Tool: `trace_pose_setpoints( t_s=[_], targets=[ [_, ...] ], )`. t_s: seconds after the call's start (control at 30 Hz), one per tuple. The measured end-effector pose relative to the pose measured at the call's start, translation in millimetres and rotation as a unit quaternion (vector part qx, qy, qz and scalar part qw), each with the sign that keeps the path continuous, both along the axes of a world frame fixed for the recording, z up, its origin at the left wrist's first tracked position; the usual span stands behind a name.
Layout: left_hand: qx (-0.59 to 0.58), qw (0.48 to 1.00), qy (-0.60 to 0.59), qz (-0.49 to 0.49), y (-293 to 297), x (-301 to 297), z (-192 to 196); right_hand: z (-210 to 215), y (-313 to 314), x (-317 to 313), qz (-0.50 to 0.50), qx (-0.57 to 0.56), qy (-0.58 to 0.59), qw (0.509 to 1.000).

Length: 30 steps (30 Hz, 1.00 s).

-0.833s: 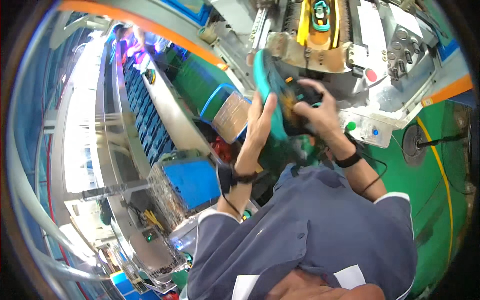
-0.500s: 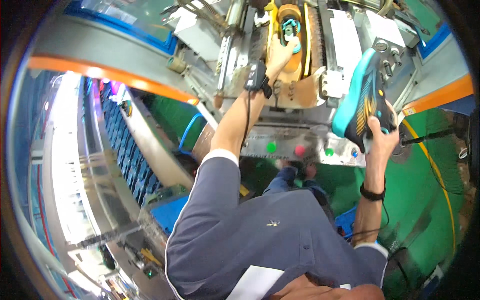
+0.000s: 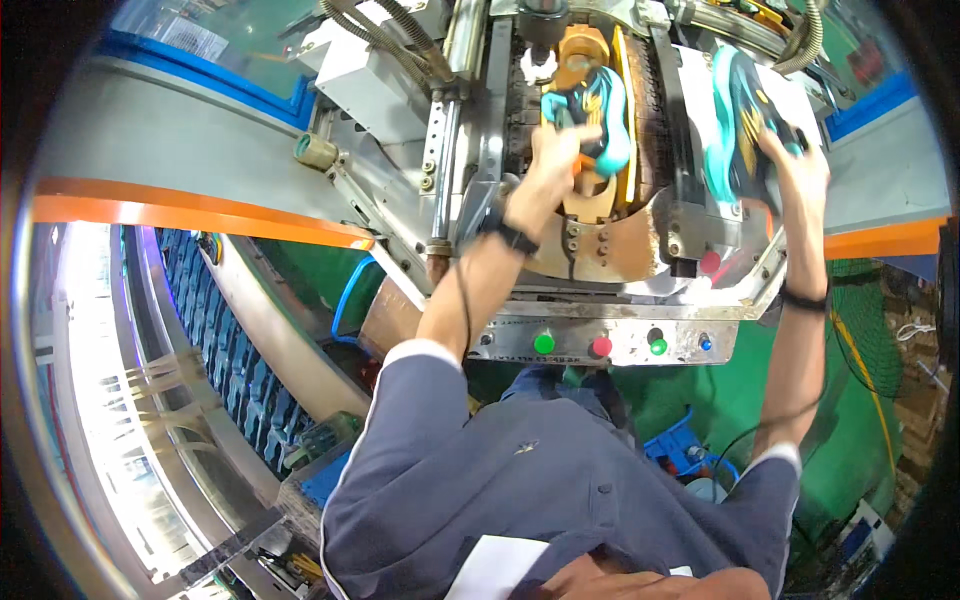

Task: Operating a specialized shoe assembly machine to press and inspect sneakers in a production line.

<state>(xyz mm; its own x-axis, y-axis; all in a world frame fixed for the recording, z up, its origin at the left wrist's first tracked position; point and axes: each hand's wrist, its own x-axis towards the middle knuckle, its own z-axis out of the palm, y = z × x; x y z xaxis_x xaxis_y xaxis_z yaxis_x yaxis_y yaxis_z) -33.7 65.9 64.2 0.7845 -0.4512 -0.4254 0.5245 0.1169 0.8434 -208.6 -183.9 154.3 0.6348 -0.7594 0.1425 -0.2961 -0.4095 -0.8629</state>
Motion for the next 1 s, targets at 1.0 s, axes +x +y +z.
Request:
trace_pose_setpoints(
  t_s=[1.0],
  targets=[
    [-0.017,0.851,0.032,0.524,270.9,-397.7,8.4,-194.0,335.7,-51.1,0.543,-0.145,-0.041,0.826]
  ],
)
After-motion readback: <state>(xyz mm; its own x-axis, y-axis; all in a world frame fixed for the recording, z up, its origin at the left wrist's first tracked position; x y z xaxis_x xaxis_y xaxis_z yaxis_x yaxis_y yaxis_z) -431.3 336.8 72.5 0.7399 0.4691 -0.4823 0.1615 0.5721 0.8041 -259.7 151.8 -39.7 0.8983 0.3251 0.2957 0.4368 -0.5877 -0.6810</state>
